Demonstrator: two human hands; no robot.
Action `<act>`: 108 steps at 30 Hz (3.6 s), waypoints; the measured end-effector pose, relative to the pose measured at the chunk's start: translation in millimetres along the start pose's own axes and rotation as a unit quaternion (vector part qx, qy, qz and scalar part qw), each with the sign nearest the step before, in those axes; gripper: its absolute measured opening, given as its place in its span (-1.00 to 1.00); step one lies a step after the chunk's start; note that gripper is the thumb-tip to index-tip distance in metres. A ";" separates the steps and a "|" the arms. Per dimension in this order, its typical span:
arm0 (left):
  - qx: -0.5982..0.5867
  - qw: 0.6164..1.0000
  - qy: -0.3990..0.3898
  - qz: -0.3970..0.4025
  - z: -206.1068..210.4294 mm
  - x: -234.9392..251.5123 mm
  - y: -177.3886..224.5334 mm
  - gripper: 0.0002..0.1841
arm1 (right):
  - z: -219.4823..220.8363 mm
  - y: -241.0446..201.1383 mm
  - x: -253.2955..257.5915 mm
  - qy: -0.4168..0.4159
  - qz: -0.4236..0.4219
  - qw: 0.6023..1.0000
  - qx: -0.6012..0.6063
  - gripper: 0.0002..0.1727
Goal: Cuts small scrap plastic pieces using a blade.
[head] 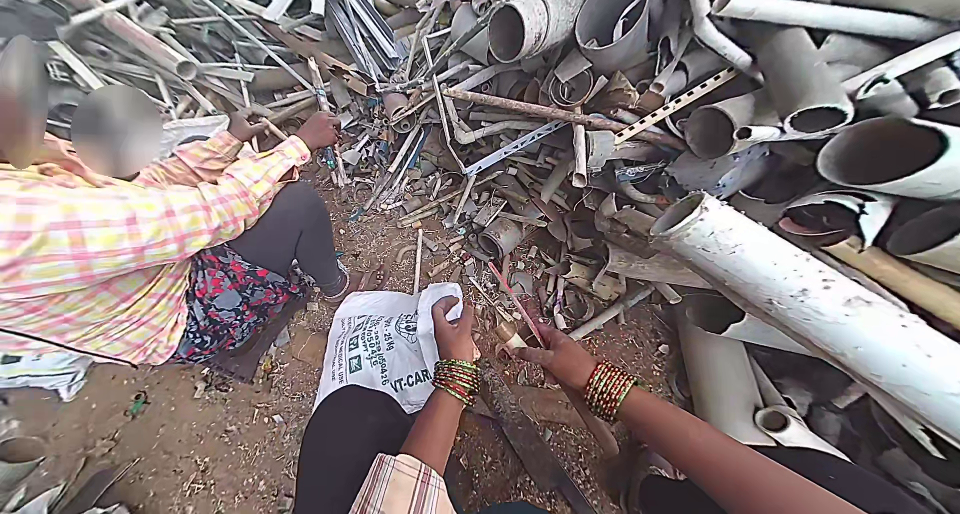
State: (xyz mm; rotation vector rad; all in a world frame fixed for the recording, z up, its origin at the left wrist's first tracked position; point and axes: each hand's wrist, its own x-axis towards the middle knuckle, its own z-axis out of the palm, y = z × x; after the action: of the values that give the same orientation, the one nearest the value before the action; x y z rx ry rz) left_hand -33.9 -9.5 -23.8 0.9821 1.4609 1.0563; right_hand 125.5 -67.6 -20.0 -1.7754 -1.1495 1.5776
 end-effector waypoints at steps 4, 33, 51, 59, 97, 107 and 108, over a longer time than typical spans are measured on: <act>-0.038 0.997 0.058 0.021 -25.1 21.5 22.8 -0.64 | -0.5 -3.5 -7.1 0.012 -0.013 1.000 -0.005 -0.58; -0.094 0.964 -0.219 -0.115 11.2 -16.6 -10.6 -0.77 | 2.4 3.9 -3.3 0.094 -0.071 0.985 -0.129 -0.40; -0.077 0.960 -0.259 -0.073 12.5 -22.0 -9.9 -0.84 | 2.8 7.3 -4.7 0.089 -0.119 0.982 -0.114 -0.49; -0.090 0.954 -0.272 -0.084 11.9 -19.8 -7.6 -0.84 | 2.8 8.3 -10.0 0.098 -0.134 0.984 -0.065 -0.63; 0.049 0.945 -0.321 -0.037 13.9 -29.6 -6.6 -0.76 | -11.5 -10.7 -2.8 0.154 -0.049 0.987 0.007 -0.86; 0.129 0.928 -0.348 0.032 10.2 -27.6 -11.6 -0.66 | -21.1 -3.7 -1.3 0.082 -0.089 0.993 -0.016 -0.95; 0.141 0.923 -0.355 0.039 9.6 -26.7 -12.9 -0.64 | -19.3 -2.2 -1.7 0.079 -0.097 0.992 -0.021 -0.96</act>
State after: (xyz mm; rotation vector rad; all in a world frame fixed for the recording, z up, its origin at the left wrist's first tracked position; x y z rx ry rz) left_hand -21.5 -37.5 -29.7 1.4507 0.9775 0.4490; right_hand 143.6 -64.8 -13.3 -1.7242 -1.2448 1.2861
